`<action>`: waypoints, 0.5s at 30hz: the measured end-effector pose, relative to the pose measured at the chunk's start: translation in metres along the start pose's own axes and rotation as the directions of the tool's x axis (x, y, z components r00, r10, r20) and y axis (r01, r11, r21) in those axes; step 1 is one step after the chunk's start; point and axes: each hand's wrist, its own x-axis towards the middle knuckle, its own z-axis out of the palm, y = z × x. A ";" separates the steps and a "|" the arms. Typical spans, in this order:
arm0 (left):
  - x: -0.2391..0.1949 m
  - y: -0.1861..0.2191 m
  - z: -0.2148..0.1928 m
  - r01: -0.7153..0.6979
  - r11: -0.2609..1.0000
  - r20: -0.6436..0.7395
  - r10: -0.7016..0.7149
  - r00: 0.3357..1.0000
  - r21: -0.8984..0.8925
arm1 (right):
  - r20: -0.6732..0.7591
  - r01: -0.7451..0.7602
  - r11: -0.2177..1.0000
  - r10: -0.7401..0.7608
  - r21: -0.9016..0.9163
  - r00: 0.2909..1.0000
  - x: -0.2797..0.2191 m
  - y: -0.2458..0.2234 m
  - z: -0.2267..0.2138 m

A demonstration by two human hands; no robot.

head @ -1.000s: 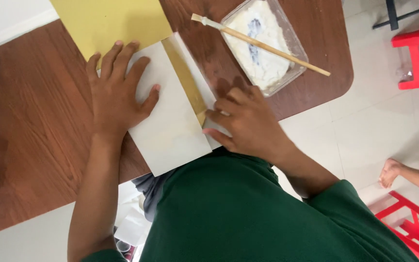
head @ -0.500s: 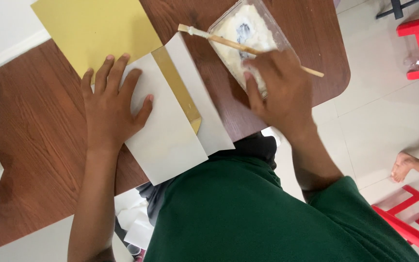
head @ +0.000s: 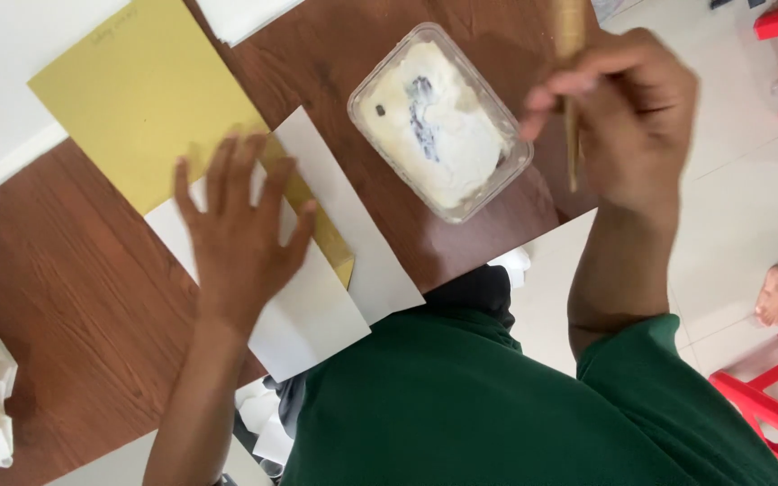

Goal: The person applies glue to a folded white paper structure using a brush, then folds and presses the edges to seal them. They repeat this process with another sheet of white paper, applying glue to the edges and folding them over a yellow backing sheet.

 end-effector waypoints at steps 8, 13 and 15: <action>0.057 0.035 0.016 -0.225 0.958 0.086 0.243 0.966 -0.177 | -0.199 0.192 0.887 -0.116 0.419 0.973 -0.016 0.037 -0.016; 0.049 0.044 0.008 -0.277 0.958 -0.085 0.271 0.959 -0.070 | -0.473 0.211 0.977 -0.174 0.025 0.863 -0.019 0.016 0.016; 0.044 0.047 0.004 -0.279 0.960 -0.153 0.275 0.949 -0.004 | -0.508 0.236 0.972 -0.213 -0.020 0.835 -0.025 0.014 0.025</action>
